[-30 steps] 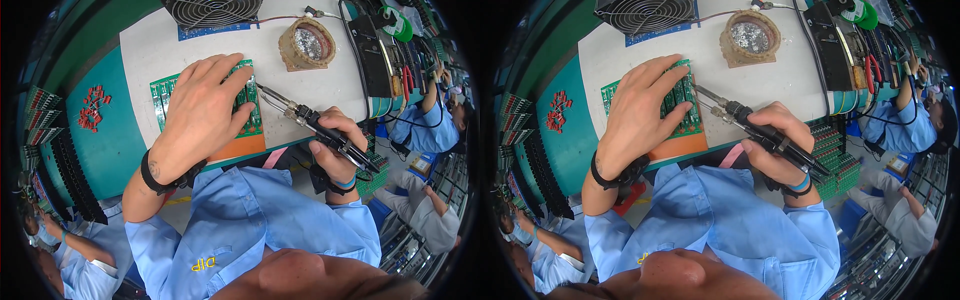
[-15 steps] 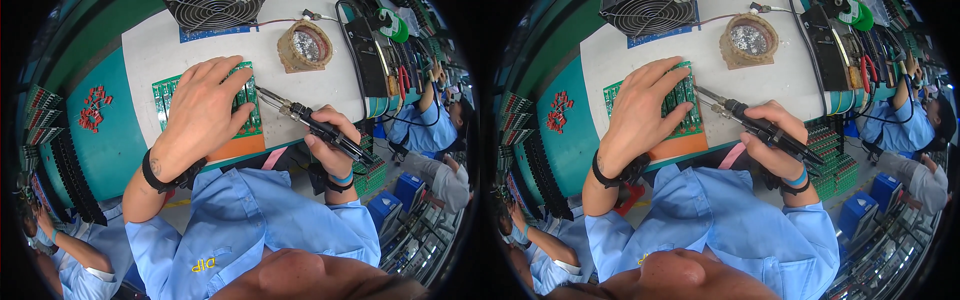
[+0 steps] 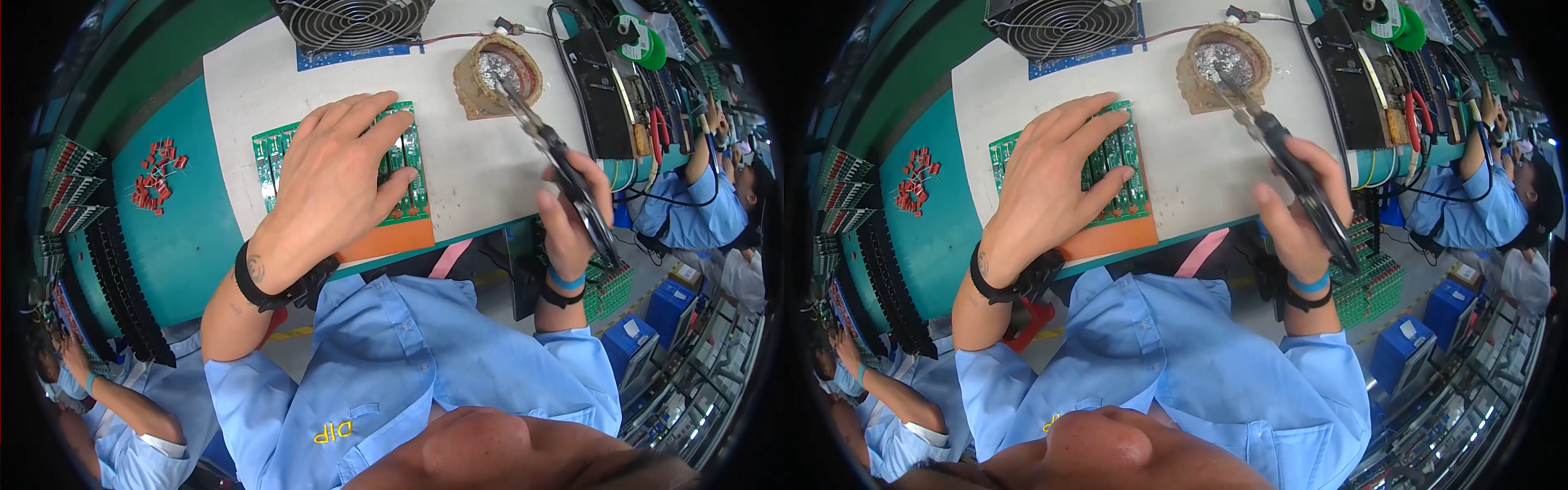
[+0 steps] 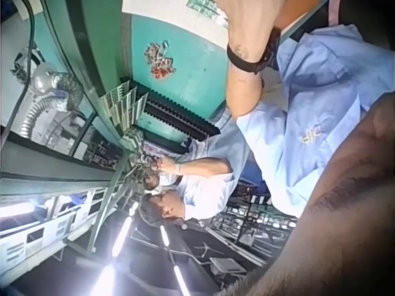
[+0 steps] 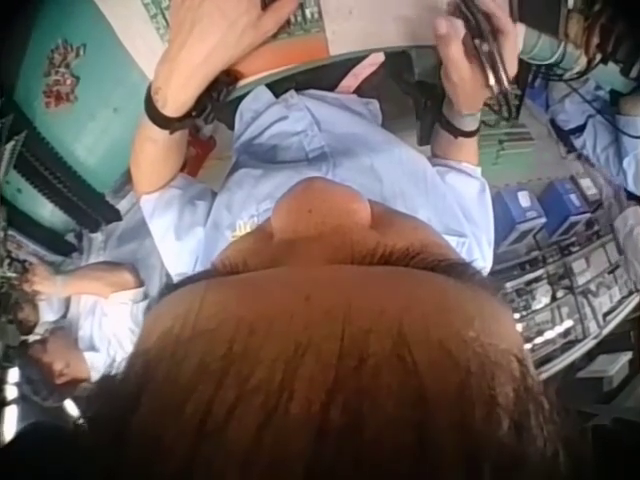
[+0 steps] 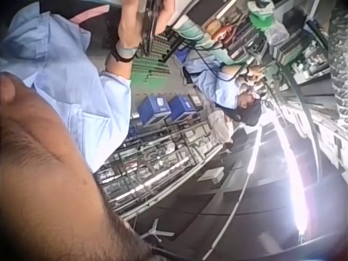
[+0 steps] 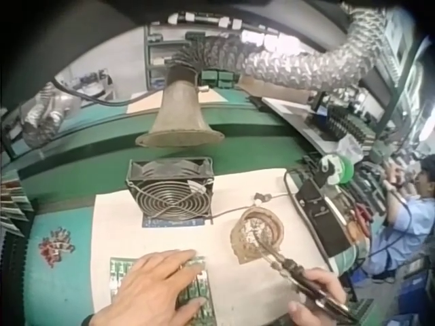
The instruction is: The person picks up a circuit board and a metal plate, aligns them, and places the board onto a jig. They then use a soldering iron to apply solder to the components before removing the board from the jig.
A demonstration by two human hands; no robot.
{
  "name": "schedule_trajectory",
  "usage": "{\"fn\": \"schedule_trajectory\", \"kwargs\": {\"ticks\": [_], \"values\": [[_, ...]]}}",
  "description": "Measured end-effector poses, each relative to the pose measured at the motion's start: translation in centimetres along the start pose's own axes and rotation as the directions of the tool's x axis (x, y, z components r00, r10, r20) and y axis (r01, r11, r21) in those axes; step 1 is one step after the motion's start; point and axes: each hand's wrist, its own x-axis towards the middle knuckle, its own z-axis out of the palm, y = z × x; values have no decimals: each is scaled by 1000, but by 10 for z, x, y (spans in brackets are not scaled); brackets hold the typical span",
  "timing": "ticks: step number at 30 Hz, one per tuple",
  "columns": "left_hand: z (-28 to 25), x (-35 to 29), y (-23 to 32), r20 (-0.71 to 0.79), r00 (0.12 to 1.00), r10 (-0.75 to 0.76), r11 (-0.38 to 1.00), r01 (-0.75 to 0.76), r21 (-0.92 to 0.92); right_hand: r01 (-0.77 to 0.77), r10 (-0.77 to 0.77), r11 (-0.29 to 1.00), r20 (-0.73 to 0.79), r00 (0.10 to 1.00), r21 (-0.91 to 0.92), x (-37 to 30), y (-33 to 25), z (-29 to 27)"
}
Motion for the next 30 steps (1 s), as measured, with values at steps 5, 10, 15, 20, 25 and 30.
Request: {"fn": "schedule_trajectory", "kwargs": {"ticks": [5, 10, 15, 20, 25, 30], "values": [[2, -1, -2, -9, 1000, 29, 1000, -29, 3, 182, -208, 973, 198, 958, 139, -6, -12, -3], [-6, -3, 0, -33, 999, 26, 999, -24, 39, 150, -169, 985, 331, 928, 83, -5, -19, 13], [-6, -6, -4, 7, 1000, -15, 1000, 15, 25, 173, -186, 983, 352, 917, 69, -1, -14, 17], [-5, -6, -4, -6, 1000, -19, 1000, 19, 14, 146, -152, 988, 363, 919, 46, 1, -13, 19], [-5, -6, -4, -8, 1000, -20, 1000, 20, 7, 159, -161, 987, 386, 908, 37, 4, -16, 19], [-5, -6, -3, -8, 1000, -20, 1000, 20, 2, 169, -165, 985, 390, 906, 25, 5, -19, 19]]}}
